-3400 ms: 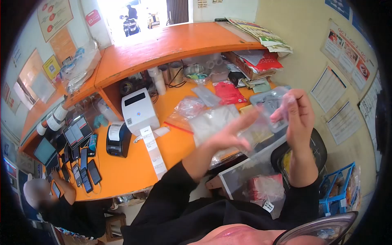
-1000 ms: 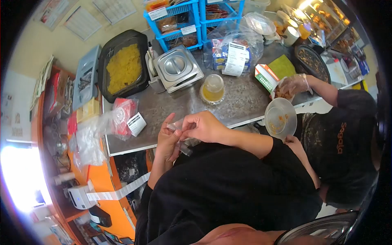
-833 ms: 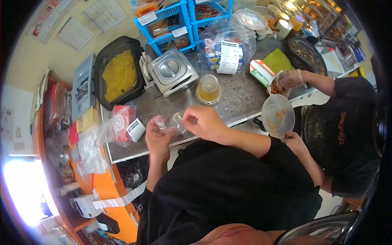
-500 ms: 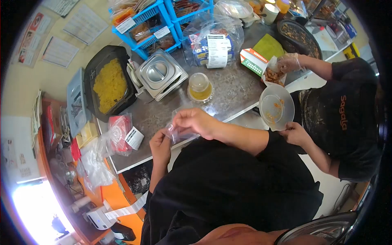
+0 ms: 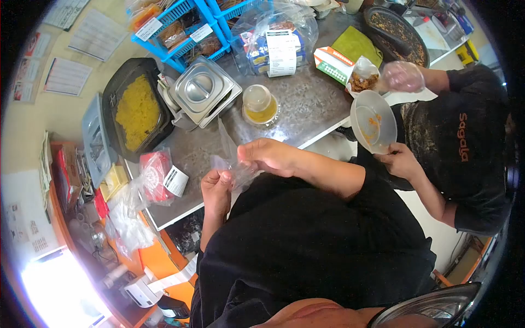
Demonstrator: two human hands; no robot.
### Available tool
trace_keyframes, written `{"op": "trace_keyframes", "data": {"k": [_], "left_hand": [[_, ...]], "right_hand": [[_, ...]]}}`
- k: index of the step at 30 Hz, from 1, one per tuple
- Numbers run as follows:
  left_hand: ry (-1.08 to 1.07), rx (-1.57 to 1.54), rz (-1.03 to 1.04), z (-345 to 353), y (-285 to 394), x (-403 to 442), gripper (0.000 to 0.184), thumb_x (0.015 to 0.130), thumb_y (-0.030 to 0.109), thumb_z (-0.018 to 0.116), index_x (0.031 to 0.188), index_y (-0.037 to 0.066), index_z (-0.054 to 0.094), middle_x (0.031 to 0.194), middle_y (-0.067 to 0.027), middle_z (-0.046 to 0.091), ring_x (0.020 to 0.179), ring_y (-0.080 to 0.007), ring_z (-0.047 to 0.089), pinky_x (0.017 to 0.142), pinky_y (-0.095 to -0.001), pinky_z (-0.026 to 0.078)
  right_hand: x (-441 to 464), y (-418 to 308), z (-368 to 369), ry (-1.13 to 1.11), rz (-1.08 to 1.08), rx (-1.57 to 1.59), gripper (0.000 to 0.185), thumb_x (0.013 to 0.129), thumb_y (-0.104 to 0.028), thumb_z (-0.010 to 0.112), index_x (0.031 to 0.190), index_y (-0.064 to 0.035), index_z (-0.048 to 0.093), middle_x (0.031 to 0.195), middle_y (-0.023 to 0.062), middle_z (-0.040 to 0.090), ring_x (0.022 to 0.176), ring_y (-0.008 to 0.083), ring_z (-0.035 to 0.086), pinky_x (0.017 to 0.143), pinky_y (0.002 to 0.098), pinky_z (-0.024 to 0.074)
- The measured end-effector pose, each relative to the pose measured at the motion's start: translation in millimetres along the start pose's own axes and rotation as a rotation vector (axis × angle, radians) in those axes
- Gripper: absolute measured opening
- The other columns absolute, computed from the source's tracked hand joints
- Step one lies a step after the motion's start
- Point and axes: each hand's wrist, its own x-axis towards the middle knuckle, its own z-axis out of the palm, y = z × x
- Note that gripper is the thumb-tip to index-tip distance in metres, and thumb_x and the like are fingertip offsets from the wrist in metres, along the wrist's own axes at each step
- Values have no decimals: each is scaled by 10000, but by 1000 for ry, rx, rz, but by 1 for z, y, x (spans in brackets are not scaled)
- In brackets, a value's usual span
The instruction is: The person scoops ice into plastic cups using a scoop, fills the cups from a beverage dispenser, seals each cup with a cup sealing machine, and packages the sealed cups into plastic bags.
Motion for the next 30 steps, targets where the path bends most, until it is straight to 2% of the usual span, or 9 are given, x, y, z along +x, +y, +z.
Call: {"op": "trace_keyframes", "data": {"k": [4,7,10,13,16,20,25,27,30], "left_hand": [[7,-54,-18,15,10,2,89,814,76,660,820,40,579,766,-3,588,650,-75,496,577,-219,366],[112,184,96,22,12,2,126,770,56,682,775,58,556,734,23,556,620,-66,475,562,-210,356],[285,537,301,21,2,10,222,706,-38,706,732,68,514,671,46,482,578,-46,422,520,-193,322],[318,1161,690,29,14,15,234,720,-49,703,724,59,495,645,33,475,555,-42,376,492,-196,311],[348,1185,653,31,17,13,249,750,-18,718,721,51,480,629,23,468,545,-41,358,479,-210,318],[421,792,422,25,20,5,239,769,0,728,737,41,495,639,13,503,563,-38,437,495,-204,364],[247,974,555,17,10,1,107,746,-38,684,776,22,600,739,-30,623,667,-90,580,589,-240,450],[111,1186,667,21,6,-3,72,743,-25,667,782,16,622,753,-32,632,695,-106,589,614,-276,464],[81,801,447,15,-2,-7,55,765,-9,624,816,9,634,808,-64,642,731,-166,603,678,-307,475]], "right_hand": [[-7,-13,12,132,20,317,196,884,-263,628,755,-131,563,676,-53,514,672,87,521,619,259,393],[-5,-4,-8,-32,-225,-306,160,803,-127,644,715,-119,511,672,-12,545,619,163,546,559,298,402],[-13,-15,9,297,-596,-1261,215,666,27,617,662,-76,428,629,43,491,578,226,530,502,326,388],[-13,-13,21,474,-839,-1434,229,604,8,636,673,-60,428,626,86,464,599,282,542,486,366,386],[-17,-17,21,512,-857,-1468,236,663,-13,651,664,-54,419,607,86,453,585,303,527,505,389,405],[-27,-19,24,467,-795,-1384,205,748,-83,684,695,-57,488,670,76,536,618,264,579,533,363,443],[-35,-22,19,190,-460,-1007,175,796,-168,715,781,-47,589,779,37,627,712,151,627,610,302,473],[-28,-11,21,82,-381,-535,193,836,-204,684,796,-40,590,742,12,592,691,126,584,618,289,455],[-23,4,16,-29,-273,39,250,882,-277,633,808,-43,584,698,-14,530,648,105,510,607,261,413]]}}
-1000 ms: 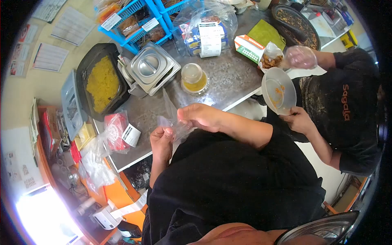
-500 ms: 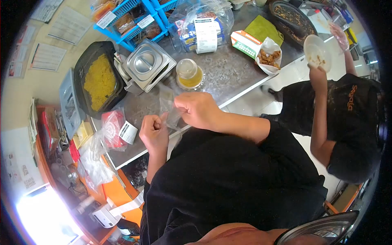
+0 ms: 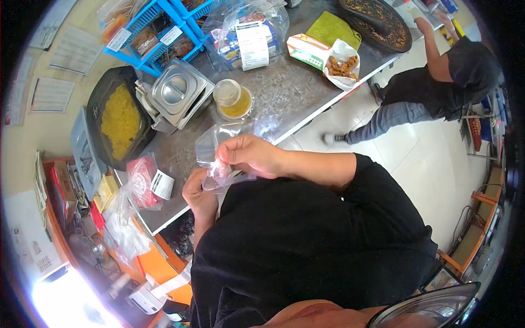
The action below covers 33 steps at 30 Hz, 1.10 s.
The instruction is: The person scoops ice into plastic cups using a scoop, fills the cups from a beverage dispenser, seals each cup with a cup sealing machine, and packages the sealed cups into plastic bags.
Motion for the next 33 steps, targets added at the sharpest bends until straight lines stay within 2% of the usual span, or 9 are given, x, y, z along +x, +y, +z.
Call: {"op": "trace_keyframes", "data": {"k": [2,7,15,18,21,24,27,28,33], "left_hand": [[42,-318,-217,1,-6,-7,43,796,1,606,833,12,626,828,-79,643,750,-188,610,707,-310,482],[98,-1062,-547,16,12,-8,123,901,135,589,839,30,572,866,-99,640,817,-193,616,770,-325,495],[-42,-983,-377,12,4,-11,211,800,126,710,775,58,511,773,-26,591,740,-128,584,708,-285,497],[74,-606,-422,20,25,-7,226,743,9,701,751,67,483,725,9,548,673,-84,535,624,-243,469],[126,-131,-369,13,14,-10,242,717,-72,653,758,74,464,696,28,491,622,-61,459,619,-245,468],[223,198,-48,3,-12,-11,218,746,-97,595,793,69,462,683,39,411,597,-55,373,641,-243,478],[421,-75,-87,14,4,-5,194,777,-110,556,795,64,473,721,23,465,614,-59,408,605,-219,430],[391,-61,-336,16,24,-1,135,832,-59,546,824,61,486,788,-2,524,669,-64,457,649,-217,440],[100,-14,-199,25,-11,-2,158,884,158,602,886,57,481,795,-45,565,602,-73,508,485,-209,419]], "right_hand": [[3,10,-9,-34,77,236,315,916,-362,573,822,-61,574,672,-33,480,586,86,425,541,230,340],[-5,-4,-5,36,267,-157,339,909,-406,573,741,-112,570,628,-67,454,535,58,366,493,226,292],[-9,-2,-4,192,113,563,214,852,-263,682,746,-128,555,715,-48,516,610,64,466,520,229,353],[-8,-7,-15,22,27,12,199,779,-39,703,737,-99,518,701,-38,486,620,76,458,529,236,354],[-14,-1,-14,175,-287,-852,231,692,101,634,723,-62,475,706,-24,485,617,80,445,526,231,336],[-16,-4,-15,209,-420,-952,198,671,117,565,730,-36,455,704,26,463,601,109,450,527,245,349],[-18,-13,-13,248,-585,-1046,187,676,103,563,721,-37,448,713,61,464,592,171,490,519,291,375],[-19,-14,-13,269,-635,-1051,183,676,97,562,716,-38,444,718,74,465,590,198,506,517,310,385],[-13,6,-19,102,-662,-1219,131,700,-11,593,681,-31,465,707,128,518,635,311,559,540,393,416]]}}
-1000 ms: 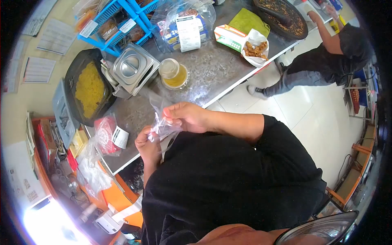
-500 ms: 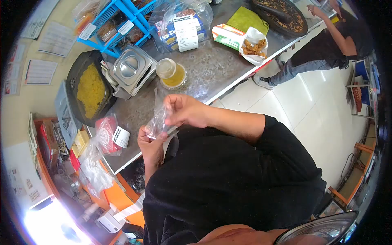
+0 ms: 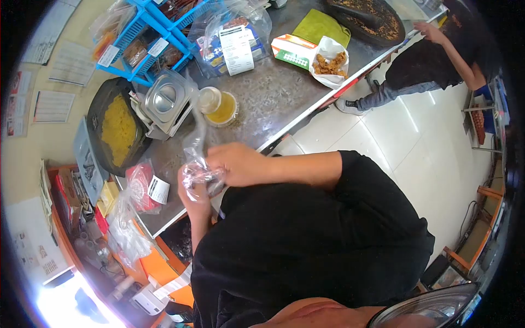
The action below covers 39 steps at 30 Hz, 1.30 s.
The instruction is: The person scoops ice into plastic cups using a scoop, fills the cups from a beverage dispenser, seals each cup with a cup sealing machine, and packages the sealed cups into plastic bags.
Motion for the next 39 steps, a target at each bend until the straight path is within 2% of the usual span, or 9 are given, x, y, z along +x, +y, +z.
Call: {"op": "trace_keyframes", "data": {"k": [7,14,18,23,27,30,33,36,39], "left_hand": [[-62,-268,-192,24,43,-14,165,861,116,618,922,58,475,682,-30,539,433,-65,454,349,-206,332],[138,-77,-227,32,59,-14,155,850,-24,548,966,53,478,712,-21,551,473,-53,454,397,-209,398],[113,355,440,26,36,1,256,722,-125,482,922,33,498,684,20,494,556,-100,480,556,-215,441],[204,362,247,28,32,-6,274,721,-31,646,624,63,408,610,14,382,589,-89,331,518,-245,274],[359,143,254,21,34,6,262,727,-4,688,678,64,440,637,20,412,608,-75,380,542,-225,318],[302,-143,254,36,49,9,231,728,-28,671,724,61,458,672,18,434,633,-75,421,580,-209,351],[119,180,123,30,53,-5,212,737,-76,619,837,56,487,820,-12,495,727,-92,476,679,-215,402],[274,456,-84,12,40,-2,244,723,-80,617,895,48,500,812,-15,489,720,-101,477,683,-219,405],[402,198,326,13,22,5,233,717,-68,625,890,49,521,669,17,426,616,-95,434,605,-221,379]], "right_hand": [[-10,-4,-15,-124,388,182,112,704,-36,596,668,-6,494,642,166,551,631,350,571,542,401,420],[-7,17,-66,41,165,-114,147,684,-11,645,694,-34,501,618,127,492,618,336,564,550,392,423],[6,-1,-69,94,96,-67,137,677,0,612,746,-56,508,640,125,513,648,367,562,583,417,435],[-7,5,-49,5,3,-96,121,687,10,578,753,-48,495,618,128,479,593,339,529,575,403,438],[5,-2,-68,159,276,25,159,675,7,596,772,-57,488,644,106,480,582,272,490,559,368,406],[12,-10,-58,131,105,120,213,665,9,610,812,-66,476,687,93,501,604,258,499,573,363,406],[4,-2,-50,-142,70,-117,285,645,32,604,888,-69,493,821,98,528,750,257,557,631,359,440],[9,1,-59,-119,156,-225,319,638,27,609,922,-71,499,864,110,538,806,271,571,655,377,450],[20,-14,-66,0,185,-121,303,651,7,614,914,-79,492,833,111,542,803,304,575,665,405,451]]}}
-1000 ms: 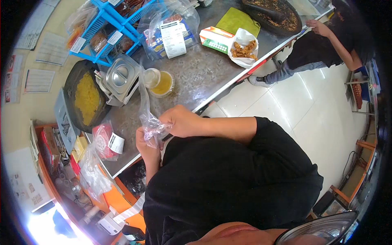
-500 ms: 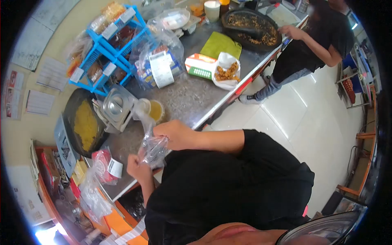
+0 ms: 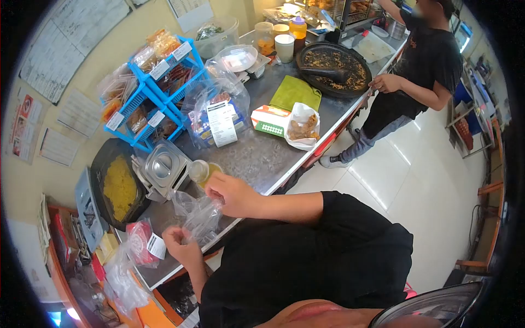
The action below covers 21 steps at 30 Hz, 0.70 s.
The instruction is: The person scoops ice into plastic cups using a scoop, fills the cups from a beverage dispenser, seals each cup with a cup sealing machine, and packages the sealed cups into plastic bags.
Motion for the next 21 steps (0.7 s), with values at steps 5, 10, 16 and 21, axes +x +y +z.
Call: {"op": "trace_keyframes", "data": {"k": [5,10,16,21], "left_hand": [[-145,-16,-138,2,24,-5,200,737,-50,614,886,54,532,659,1,445,609,-105,433,588,-250,390],[-16,249,-104,-1,7,-6,178,728,-29,598,871,51,530,686,-18,445,635,-108,432,576,-247,379],[140,-112,110,-16,2,18,223,691,-51,634,872,41,542,747,-16,481,646,-123,480,597,-247,409],[-19,19,-109,-16,18,-1,228,665,-44,653,837,65,549,661,0,460,573,-79,437,530,-214,357]], "right_hand": [[-4,2,22,-141,-71,-6,258,680,-9,598,898,-94,490,796,106,549,811,329,579,669,418,453],[2,-2,25,-205,-86,-141,208,704,-7,565,885,-88,502,828,117,569,832,348,581,677,428,456],[7,-8,37,-198,-150,-186,222,666,11,604,853,-76,520,811,115,583,801,334,591,670,408,470],[14,-6,35,-75,-219,-113,239,607,-1,660,779,-81,513,724,98,560,708,322,581,600,393,457]]}}
